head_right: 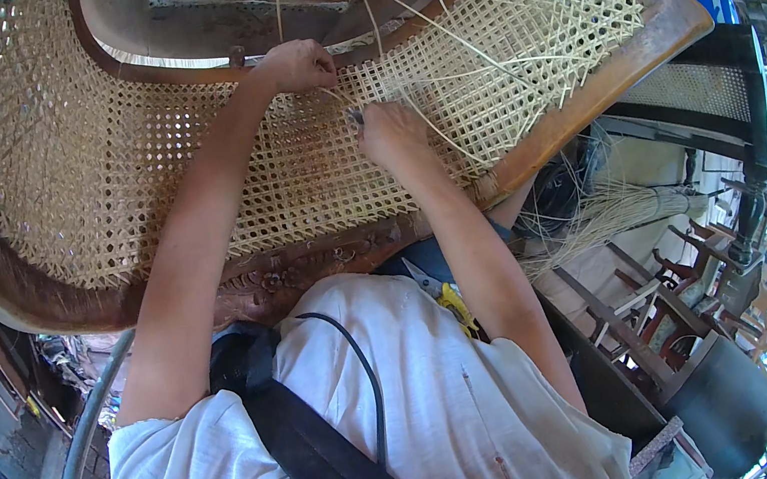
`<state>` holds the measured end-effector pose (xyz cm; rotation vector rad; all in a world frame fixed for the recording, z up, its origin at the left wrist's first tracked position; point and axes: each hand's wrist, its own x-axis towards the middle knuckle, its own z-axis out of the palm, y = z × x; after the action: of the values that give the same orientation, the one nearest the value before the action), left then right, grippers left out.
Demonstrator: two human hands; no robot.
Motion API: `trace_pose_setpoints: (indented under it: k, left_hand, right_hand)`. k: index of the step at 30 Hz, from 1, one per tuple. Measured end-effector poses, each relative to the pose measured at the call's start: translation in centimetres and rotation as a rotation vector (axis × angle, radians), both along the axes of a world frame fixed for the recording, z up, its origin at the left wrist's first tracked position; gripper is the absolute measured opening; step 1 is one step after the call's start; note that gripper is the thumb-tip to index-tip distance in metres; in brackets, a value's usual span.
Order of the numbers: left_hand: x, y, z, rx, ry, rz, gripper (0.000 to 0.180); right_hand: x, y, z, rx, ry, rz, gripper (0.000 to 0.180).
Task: The person weaves cane webbing onto a wooden chair frame, threading cane strips through the mesh and trimming and tucking the ends using a blade tool.
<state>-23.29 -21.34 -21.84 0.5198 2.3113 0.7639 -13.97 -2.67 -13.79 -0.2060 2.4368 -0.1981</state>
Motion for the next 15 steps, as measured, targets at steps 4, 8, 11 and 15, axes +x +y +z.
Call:
trace_pose_setpoints:
  k: [4, 8, 11, 15]
  left_hand:
    - [-0.3, 0.0, -0.4, 0.012, 0.044, 0.001, 0.03]
    - [-0.5, 0.4, 0.1, 0.036, 0.091, 0.005, 0.03]
    - [-0.7, 0.9, 1.0, 0.001, 0.082, -0.021, 0.028]
    - [-0.9, 1.1, 0.1, 0.045, 0.066, -0.086, 0.025]
  right_hand:
    - [-2.5, -1.1, 1.2, 0.092, -0.133, -0.002, 0.03]
    - [-2.1, -2.0, -0.4, 0.09, -0.128, -0.077, 0.033]
    - [-1.0, -1.8, -0.6, 0.05, -0.061, -0.116, 0.035]
    - [-1.4, -0.2, -2.5, -0.01, -0.004, -0.098, 0.036]
